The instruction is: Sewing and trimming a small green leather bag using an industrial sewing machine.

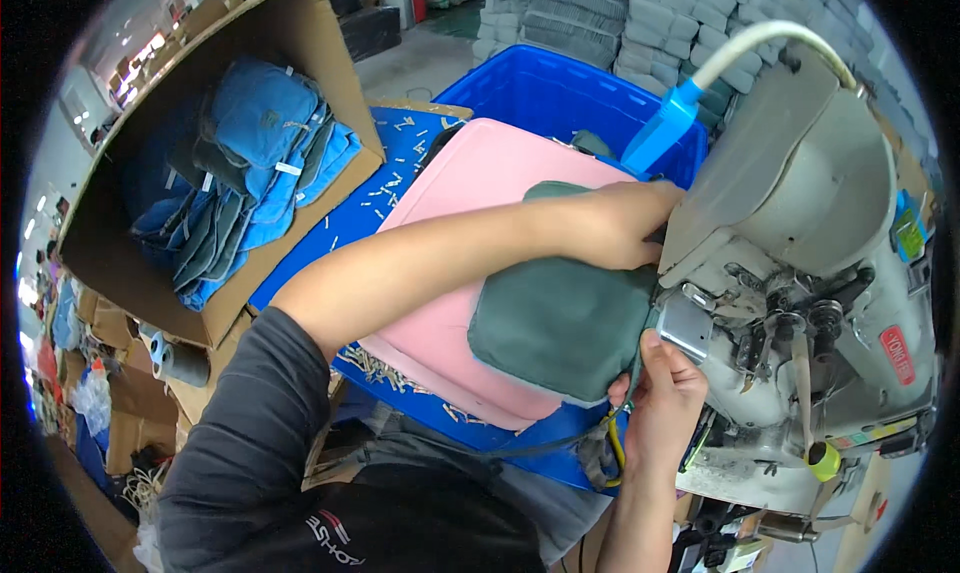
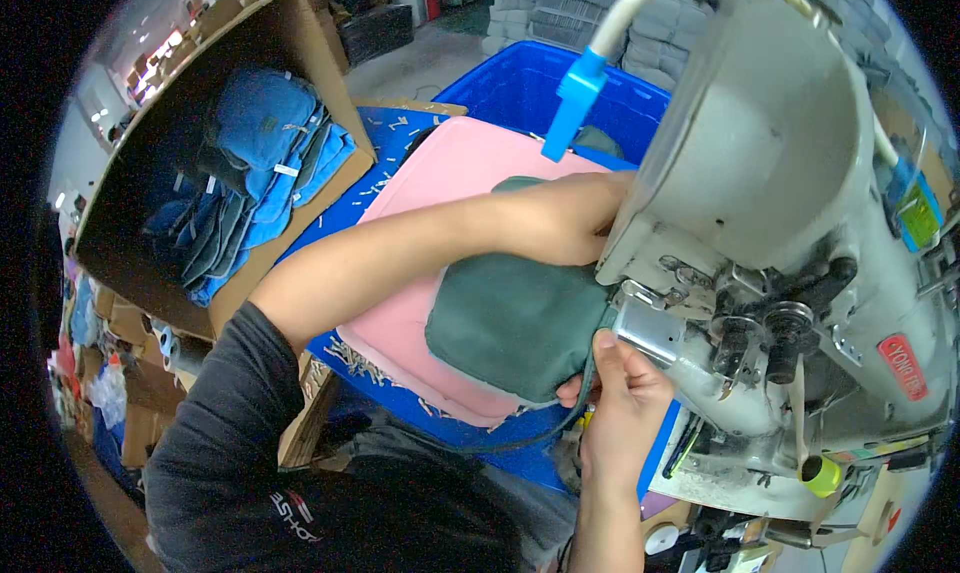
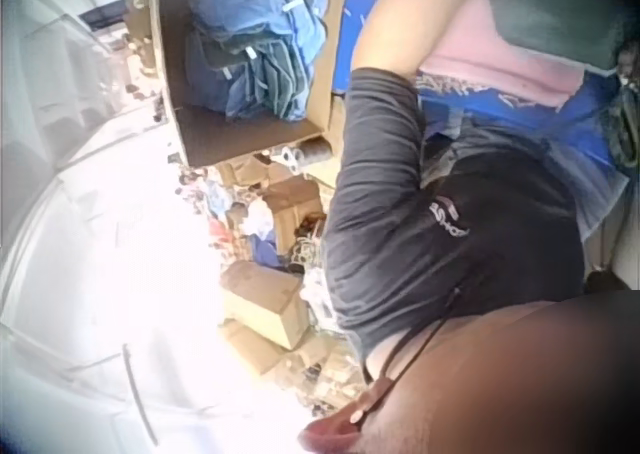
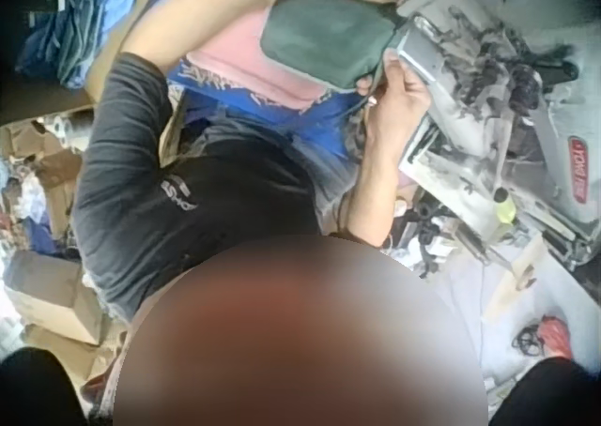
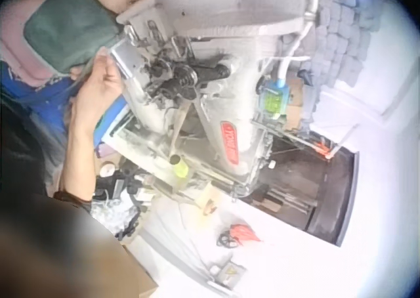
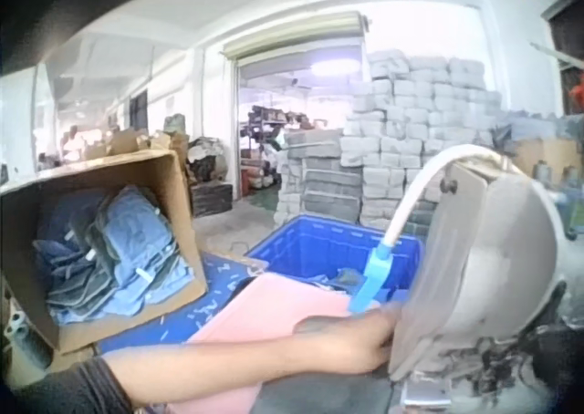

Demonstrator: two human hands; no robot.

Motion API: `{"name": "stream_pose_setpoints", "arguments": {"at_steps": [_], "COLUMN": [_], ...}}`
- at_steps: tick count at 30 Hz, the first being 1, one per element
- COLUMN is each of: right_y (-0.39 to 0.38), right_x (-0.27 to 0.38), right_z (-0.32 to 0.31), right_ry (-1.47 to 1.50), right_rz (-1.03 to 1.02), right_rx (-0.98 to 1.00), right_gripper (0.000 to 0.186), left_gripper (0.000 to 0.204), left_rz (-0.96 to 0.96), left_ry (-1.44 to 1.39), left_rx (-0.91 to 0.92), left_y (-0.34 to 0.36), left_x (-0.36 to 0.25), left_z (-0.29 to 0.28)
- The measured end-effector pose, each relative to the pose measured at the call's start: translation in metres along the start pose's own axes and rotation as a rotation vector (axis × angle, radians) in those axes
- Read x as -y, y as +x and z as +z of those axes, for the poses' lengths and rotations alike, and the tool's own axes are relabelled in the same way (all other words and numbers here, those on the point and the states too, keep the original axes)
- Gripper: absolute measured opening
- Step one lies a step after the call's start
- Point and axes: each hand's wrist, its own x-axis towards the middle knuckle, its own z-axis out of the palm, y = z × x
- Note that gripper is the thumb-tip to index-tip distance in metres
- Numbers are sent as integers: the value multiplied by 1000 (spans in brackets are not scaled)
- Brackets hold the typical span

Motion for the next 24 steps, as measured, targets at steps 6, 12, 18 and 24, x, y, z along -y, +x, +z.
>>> {"name": "stream_pose_setpoints", "arguments": {"at_steps": [6, 12, 18, 24], "right_y": [-20, -100, -110, -32], "right_x": [-11, -15, -3, -28], "right_z": [-10, -3, -7, -16], "right_ry": [-47, 3, -237, 127], "right_rz": [19, 30, -323, 14], "right_rx": [142, 160, 356, 177], "right_gripper": [22, 17, 14, 13], "left_gripper": [28, 42, 31, 30], "left_rz": [54, 281, 339, 386], "left_ry": [506, 553, 396, 491], "left_rx": [-148, -137, -327, -377], "left_y": [-71, -106, -103, -106], "left_x": [-42, -71, -62, -70], "left_z": [13, 43, 50, 59]}}
